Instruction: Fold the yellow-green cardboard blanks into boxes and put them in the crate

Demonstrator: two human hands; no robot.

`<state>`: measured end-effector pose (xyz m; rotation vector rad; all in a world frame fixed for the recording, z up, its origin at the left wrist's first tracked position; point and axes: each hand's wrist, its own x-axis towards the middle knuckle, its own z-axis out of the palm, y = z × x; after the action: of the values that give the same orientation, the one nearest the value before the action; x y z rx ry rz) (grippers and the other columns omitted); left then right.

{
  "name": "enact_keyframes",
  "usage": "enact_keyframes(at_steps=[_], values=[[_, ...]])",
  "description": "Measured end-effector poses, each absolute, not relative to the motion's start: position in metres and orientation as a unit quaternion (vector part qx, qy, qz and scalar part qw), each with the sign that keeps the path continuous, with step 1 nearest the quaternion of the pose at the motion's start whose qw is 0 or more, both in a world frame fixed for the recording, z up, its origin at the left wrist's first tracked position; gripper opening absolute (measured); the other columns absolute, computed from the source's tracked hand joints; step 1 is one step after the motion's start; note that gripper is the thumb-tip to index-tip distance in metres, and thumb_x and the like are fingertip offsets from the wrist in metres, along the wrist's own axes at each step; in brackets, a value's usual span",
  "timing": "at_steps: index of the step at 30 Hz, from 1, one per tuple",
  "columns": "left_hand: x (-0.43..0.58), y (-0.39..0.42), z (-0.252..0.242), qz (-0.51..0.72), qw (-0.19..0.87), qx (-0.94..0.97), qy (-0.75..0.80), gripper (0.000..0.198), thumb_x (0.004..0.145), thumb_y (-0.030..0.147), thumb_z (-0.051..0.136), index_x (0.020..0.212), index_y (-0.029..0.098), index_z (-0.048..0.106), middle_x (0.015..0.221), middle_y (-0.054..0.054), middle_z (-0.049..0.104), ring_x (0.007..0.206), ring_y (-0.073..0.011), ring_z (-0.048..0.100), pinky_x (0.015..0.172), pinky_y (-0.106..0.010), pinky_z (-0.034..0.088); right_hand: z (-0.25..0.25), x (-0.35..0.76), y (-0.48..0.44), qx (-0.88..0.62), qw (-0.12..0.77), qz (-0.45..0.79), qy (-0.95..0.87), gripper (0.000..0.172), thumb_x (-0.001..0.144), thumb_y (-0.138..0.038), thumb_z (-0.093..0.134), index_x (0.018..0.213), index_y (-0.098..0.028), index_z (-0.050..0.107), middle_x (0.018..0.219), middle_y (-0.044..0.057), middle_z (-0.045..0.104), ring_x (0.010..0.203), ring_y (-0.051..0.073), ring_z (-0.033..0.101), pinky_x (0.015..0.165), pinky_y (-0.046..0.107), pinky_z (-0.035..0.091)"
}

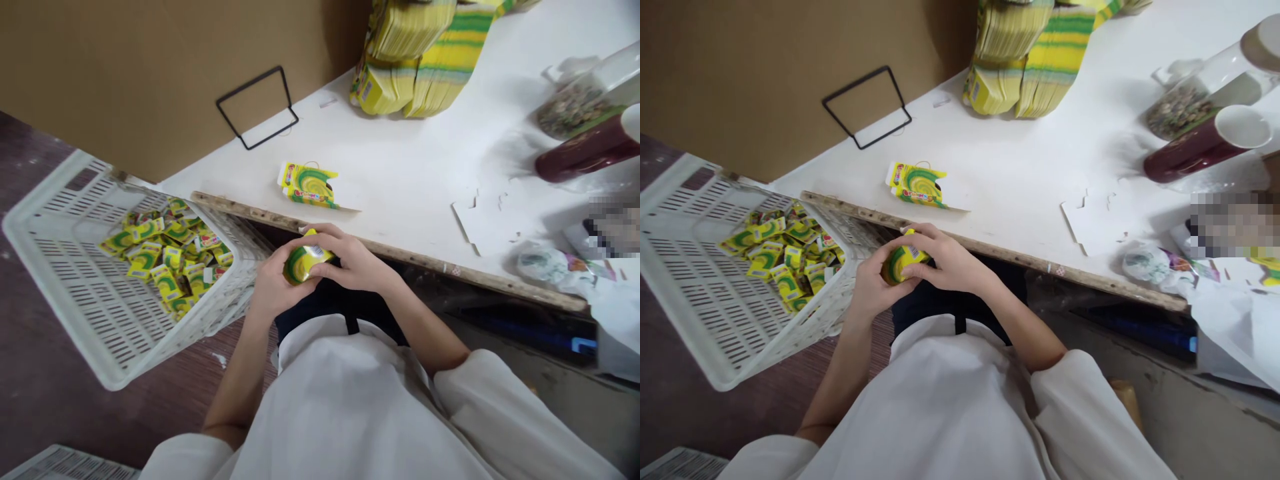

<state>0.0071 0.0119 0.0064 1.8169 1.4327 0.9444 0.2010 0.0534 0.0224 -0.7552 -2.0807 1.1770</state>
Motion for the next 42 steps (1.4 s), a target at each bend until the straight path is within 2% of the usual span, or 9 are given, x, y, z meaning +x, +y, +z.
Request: enact_keyframes(at_steps=[5, 10, 15, 20, 25, 30, 33, 38, 42], values=[[0.015, 0.007, 0.000, 0.396, 0.308, 0.676, 0.540, 0.063, 0.066, 0.029, 0.082, 0.125, 0.022, 0.060, 0.118, -0.009, 0.071, 0.104, -0.0275, 0.069, 0.092, -0.040, 0.055, 0.021, 0.186, 0.048, -0.319, 0.390, 0.411, -0.760, 0.027, 0.098, -0.024, 0.048, 0.122, -0.018, 0.057, 0.126, 0.015, 0.054, 0.130, 0.026, 0.049, 0.109, 0.046, 0.044], [-0.001, 0.005, -0.015, 0.600, 0.351, 0.444, 0.565, 0.054, 0.075, 0.047, 0.078, 0.119, 0.023, 0.058, 0.107, -0.006, 0.069, 0.089, -0.0191, 0.069, 0.083, -0.033, 0.056, 0.012, 0.182, 0.065, -0.337, 0.417, 0.420, -0.732, 0.060, 0.095, -0.046, 0.059, 0.144, -0.018, 0.038, 0.138, 0.017, 0.050, 0.119, 0.025, 0.055, 0.098, 0.040, 0.052], [-0.044, 0.017, -0.019, 0.712, 0.443, 0.137, 0.528, 0.074, 0.075, 0.086, 0.049, 0.109, 0.021, 0.057, 0.123, -0.016, 0.062, 0.123, -0.0273, 0.061, 0.104, -0.041, 0.050, -0.004, 0.186, 0.107, -0.558, 0.311, 0.223, -0.736, 0.033, 0.090, -0.026, 0.065, 0.120, -0.015, 0.061, 0.118, 0.018, 0.057, 0.110, 0.032, 0.053, 0.096, 0.050, 0.045], [-0.048, 0.016, -0.021, 0.722, 0.443, 0.073, 0.527, 0.057, 0.076, 0.073, 0.063, 0.100, 0.021, 0.057, 0.141, -0.017, 0.052, 0.134, -0.0253, 0.052, 0.106, -0.037, 0.049, -0.010, 0.183, 0.120, -0.604, 0.230, 0.177, -0.742, 0.013, 0.087, -0.012, 0.058, 0.097, -0.016, 0.066, 0.103, 0.016, 0.059, 0.099, 0.030, 0.052, 0.088, 0.045, 0.045], [-0.021, 0.014, -0.019, 0.688, 0.449, 0.165, 0.546, 0.042, 0.074, 0.050, 0.079, 0.105, 0.025, 0.067, 0.114, -0.008, 0.070, 0.104, -0.0192, 0.068, 0.088, -0.031, 0.055, -0.013, 0.190, 0.121, -0.612, 0.295, 0.193, -0.708, 0.031, 0.087, -0.015, 0.061, 0.117, -0.017, 0.058, 0.117, 0.014, 0.055, 0.093, 0.024, 0.054, 0.083, 0.040, 0.048], [-0.001, 0.017, -0.009, 0.670, 0.471, 0.225, 0.527, 0.031, 0.075, 0.040, 0.083, 0.098, 0.021, 0.073, 0.092, -0.004, 0.074, 0.077, -0.0120, 0.069, 0.070, -0.022, 0.055, -0.018, 0.192, 0.130, -0.614, 0.248, 0.177, -0.728, 0.010, 0.085, -0.014, 0.065, 0.095, -0.016, 0.063, 0.103, 0.013, 0.057, 0.096, 0.028, 0.054, 0.086, 0.043, 0.047], [0.005, 0.018, -0.008, 0.671, 0.474, 0.229, 0.522, 0.031, 0.074, 0.039, 0.084, 0.096, 0.020, 0.073, 0.086, -0.002, 0.074, 0.071, -0.0104, 0.068, 0.066, -0.020, 0.054, -0.021, 0.190, 0.131, -0.606, 0.261, 0.167, -0.732, 0.013, 0.084, -0.013, 0.066, 0.095, -0.017, 0.060, 0.103, 0.014, 0.059, 0.094, 0.027, 0.053, 0.085, 0.043, 0.047], [0.010, 0.011, -0.017, 0.638, 0.509, 0.260, 0.516, 0.032, 0.077, 0.043, 0.081, 0.099, 0.020, 0.073, 0.086, -0.003, 0.074, 0.071, -0.0109, 0.070, 0.068, -0.021, 0.056, -0.016, 0.189, 0.122, -0.585, 0.302, 0.202, -0.725, 0.016, 0.085, -0.008, 0.059, 0.094, -0.020, 0.053, 0.096, 0.010, 0.062, 0.091, 0.024, 0.056, 0.085, 0.040, 0.046], [0.017, 0.011, -0.023, 0.602, 0.570, 0.316, 0.462, 0.050, 0.075, 0.052, 0.080, 0.115, 0.023, 0.070, 0.109, -0.009, 0.073, 0.095, -0.0194, 0.072, 0.081, -0.030, 0.058, 0.003, 0.191, 0.101, -0.539, 0.402, 0.320, -0.667, 0.017, 0.085, -0.013, 0.061, 0.092, -0.023, 0.049, 0.085, 0.001, 0.061, 0.075, 0.017, 0.057, 0.070, 0.031, 0.046]])
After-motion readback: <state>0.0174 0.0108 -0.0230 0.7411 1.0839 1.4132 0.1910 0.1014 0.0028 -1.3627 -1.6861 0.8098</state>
